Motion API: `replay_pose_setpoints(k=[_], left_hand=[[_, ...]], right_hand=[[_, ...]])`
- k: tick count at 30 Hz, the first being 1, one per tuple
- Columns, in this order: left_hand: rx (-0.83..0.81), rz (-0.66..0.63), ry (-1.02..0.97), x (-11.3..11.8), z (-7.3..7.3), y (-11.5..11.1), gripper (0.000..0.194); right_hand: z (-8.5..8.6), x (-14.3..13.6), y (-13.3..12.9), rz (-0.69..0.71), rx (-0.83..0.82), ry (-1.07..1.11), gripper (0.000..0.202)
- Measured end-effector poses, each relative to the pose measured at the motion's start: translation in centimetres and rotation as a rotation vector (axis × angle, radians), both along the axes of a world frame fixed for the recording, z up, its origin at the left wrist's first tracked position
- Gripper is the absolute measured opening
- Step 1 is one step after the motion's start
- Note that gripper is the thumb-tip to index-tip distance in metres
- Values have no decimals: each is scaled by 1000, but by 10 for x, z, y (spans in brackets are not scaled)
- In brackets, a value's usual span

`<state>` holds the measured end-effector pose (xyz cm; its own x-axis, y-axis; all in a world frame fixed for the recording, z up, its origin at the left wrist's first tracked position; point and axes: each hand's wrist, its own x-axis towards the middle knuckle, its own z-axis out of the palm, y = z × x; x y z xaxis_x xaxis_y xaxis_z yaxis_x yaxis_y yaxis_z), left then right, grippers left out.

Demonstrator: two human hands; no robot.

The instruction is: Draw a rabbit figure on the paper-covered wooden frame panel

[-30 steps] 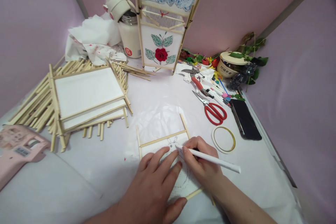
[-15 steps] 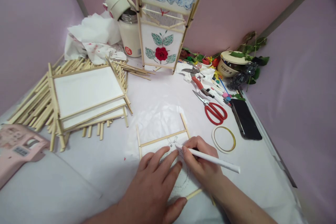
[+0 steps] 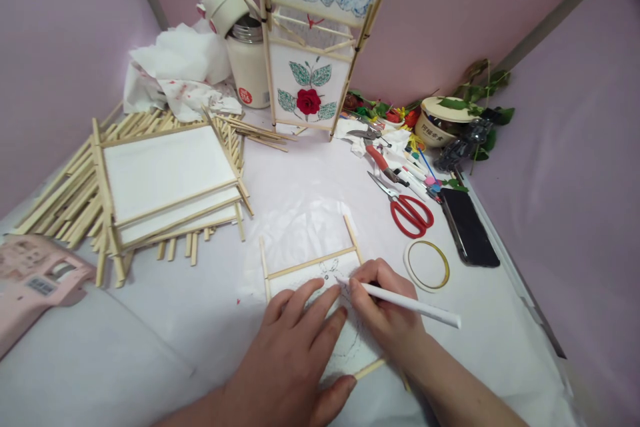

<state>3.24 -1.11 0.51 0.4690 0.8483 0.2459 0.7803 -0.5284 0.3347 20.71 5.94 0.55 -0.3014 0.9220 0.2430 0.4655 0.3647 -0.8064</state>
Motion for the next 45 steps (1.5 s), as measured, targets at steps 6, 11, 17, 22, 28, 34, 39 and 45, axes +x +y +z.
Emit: replay_pose_setpoints(k=[6, 11, 17, 22, 28, 34, 39, 45], left_hand=[[19, 9, -1, 0, 1, -1, 54], [38, -14, 49, -1, 6, 0, 55], [38, -10, 54, 0, 6, 2, 55], [32, -22, 63, -1, 7, 2, 56], [32, -12, 53, 0, 7, 2, 54], [43, -4, 33, -1, 7, 1, 52], [26, -2, 30, -1, 5, 1, 53], [28, -1, 17, 0, 3, 1, 51]], right_hand=[[0, 0, 0, 0, -7, -6, 12], [0, 0, 0, 1, -7, -3, 12], [-1, 0, 0, 13, 4, -4, 12], [-1, 1, 0, 24, -4, -1, 11], [-1, 0, 0, 20, -7, 16, 12], [-1, 1, 0, 24, -8, -1, 12], [-2, 2, 0, 37, -10, 27, 12], [-2, 2, 0, 34, -17, 18, 12]])
